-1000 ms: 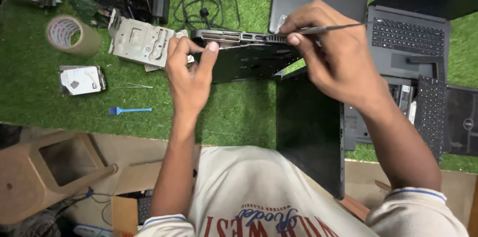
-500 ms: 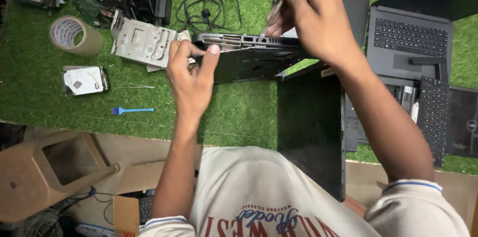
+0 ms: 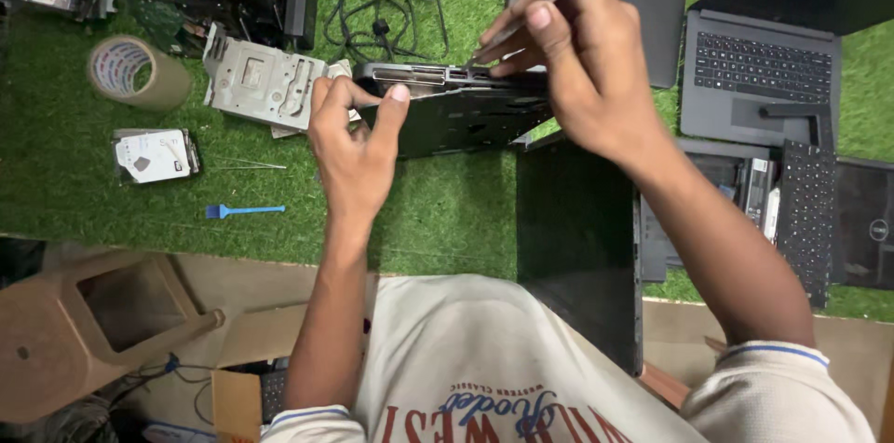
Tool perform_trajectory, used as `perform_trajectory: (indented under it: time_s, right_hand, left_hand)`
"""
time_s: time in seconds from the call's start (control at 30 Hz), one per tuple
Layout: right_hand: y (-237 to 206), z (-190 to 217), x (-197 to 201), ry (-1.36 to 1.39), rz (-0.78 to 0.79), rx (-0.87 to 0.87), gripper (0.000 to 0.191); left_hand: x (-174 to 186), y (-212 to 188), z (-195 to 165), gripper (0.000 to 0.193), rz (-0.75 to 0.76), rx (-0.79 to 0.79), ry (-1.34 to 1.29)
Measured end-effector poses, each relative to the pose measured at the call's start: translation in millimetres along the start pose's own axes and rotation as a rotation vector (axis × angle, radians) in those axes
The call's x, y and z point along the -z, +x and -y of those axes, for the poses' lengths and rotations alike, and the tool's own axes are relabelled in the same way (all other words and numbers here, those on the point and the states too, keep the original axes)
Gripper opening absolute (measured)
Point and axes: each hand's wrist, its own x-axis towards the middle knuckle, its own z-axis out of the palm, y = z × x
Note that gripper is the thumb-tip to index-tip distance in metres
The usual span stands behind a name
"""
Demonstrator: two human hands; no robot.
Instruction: The person pries open the bottom cover of a laptop chassis using a metal spudger, working the tool along the seam around the edges. They rotate and reposition the laptop shell on the bench and continue prying along the side to release the cover.
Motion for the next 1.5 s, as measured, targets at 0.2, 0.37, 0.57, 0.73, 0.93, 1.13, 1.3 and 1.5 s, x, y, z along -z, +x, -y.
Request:
perform_trajectory:
  time_s: [0.2,0.37,0.57,0.73,0.93,1.13,1.3,1.5]
  right_hand:
    - [-0.5,6.5,-2.7,-0.192,0.044,0.131,0.012]
    - [-0.3,11.7,-7.2,-0.354,0.057,0.192,0.007]
    - [14.7,15.0,-13.9,-0.295,0.052,0.127,0.008]
    - [39.0,5.9,-10.9,-0.293,0.027,0.007,0.020]
    - [63.6,-21.4,-12.1,0.023,0.050,-0.365,0.021]
    - [67.8,-17.8,-13.6,0.125,0.072,-0.434,0.020]
    - [36.4,-1.2,-23.3,-0.065,0.015,0.049,0.014]
    - [38.0,2.0,-35.9,-0.096,0.117,0.196,0.006]
  left_hand:
    - [-0.1,1.5,-1.3,0.034,-0.022,-0.005,0.007]
    - [-1.1,2.6,3.5,0.033,-0.034,-0.093,0.051]
    - [-2.2,8.3,3.3,0.033,-0.053,-0.093,0.050]
    - [-1.7,9.3,0.0,0.034,-0.043,-0.023,0.037]
    - [-0.5,9.0,1.5,0.034,-0.042,0.023,0.048]
    - [-1.2,11.0,6.1,0.035,-0.058,-0.081,0.079]
    - [-2.0,12.9,6.0,0.035,-0.064,-0.055,0.061]
    - [-2.4,13.0,4.2,0.033,-0.041,0.037,0.036]
